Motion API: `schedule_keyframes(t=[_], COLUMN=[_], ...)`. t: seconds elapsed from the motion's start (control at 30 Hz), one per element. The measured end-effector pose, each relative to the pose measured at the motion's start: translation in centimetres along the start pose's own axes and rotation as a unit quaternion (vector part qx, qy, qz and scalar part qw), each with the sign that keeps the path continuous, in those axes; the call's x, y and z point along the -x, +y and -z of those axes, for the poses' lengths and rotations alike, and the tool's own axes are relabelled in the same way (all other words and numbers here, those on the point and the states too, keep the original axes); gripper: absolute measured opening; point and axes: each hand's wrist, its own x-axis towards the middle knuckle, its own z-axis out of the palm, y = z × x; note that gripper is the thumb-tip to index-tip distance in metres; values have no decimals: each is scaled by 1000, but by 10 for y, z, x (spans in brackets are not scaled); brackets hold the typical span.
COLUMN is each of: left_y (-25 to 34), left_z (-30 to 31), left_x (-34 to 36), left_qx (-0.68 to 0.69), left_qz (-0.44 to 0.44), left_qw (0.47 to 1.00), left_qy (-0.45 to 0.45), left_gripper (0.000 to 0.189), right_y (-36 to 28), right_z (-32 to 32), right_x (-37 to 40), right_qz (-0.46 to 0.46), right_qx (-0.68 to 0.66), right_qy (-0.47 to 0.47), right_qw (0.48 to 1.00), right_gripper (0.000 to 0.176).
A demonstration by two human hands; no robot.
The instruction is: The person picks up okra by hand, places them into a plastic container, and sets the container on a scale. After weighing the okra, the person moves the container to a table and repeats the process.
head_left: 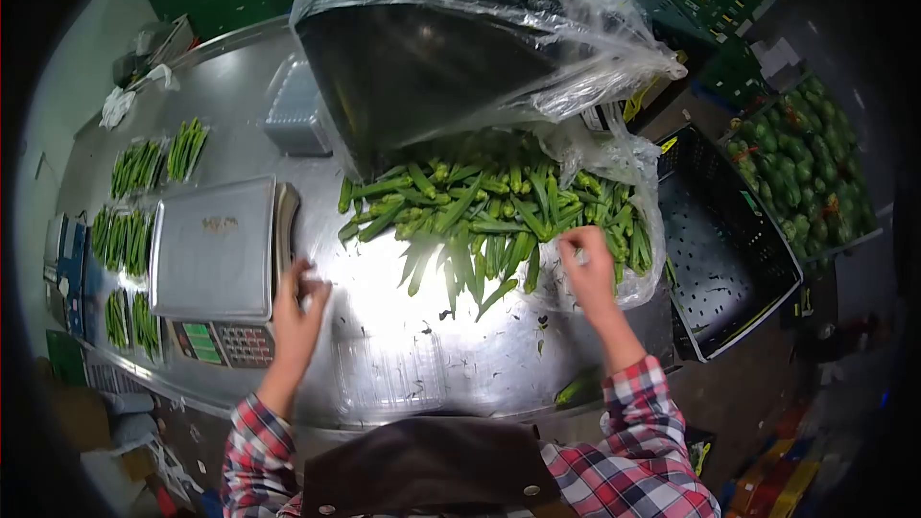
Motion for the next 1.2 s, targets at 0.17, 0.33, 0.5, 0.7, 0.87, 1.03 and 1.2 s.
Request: schedule_keyframes(t=[0.17,0.33,0.5,0.7,0.87,1.03,1.2], left_y=[10,8,10,-18,-30,-34,-27], left_z=[-17,-40,-65,-74,-55,-53,-50], left_x=[90,95,72,57,63,62,58], left_qx=[-9,301,512,653,656,647,646], left_qz=[50,225,318,402,428,429,449], left_qw=[995,907,775,623,603,610,589], left_qy=[-88,-192,-189,-153,-150,-161,-185], left_gripper=[20,24,32,25,24,19,18], right_y=[-29,-13,-44,-91,-85,-75,-49], right_z=[-85,-119,-112,-136,-160,-187,-162], right_x=[-32,-64,-11,10,-76,-114,-68], right_qz=[262,266,233,252,186,105,178], right_qx=[140,276,186,123,194,394,349], right_qy=[-41,-46,-105,-221,0,-147,-125], right_qw=[954,923,949,934,963,901,911], right_gripper=[32,28,22,22,29,25,19])
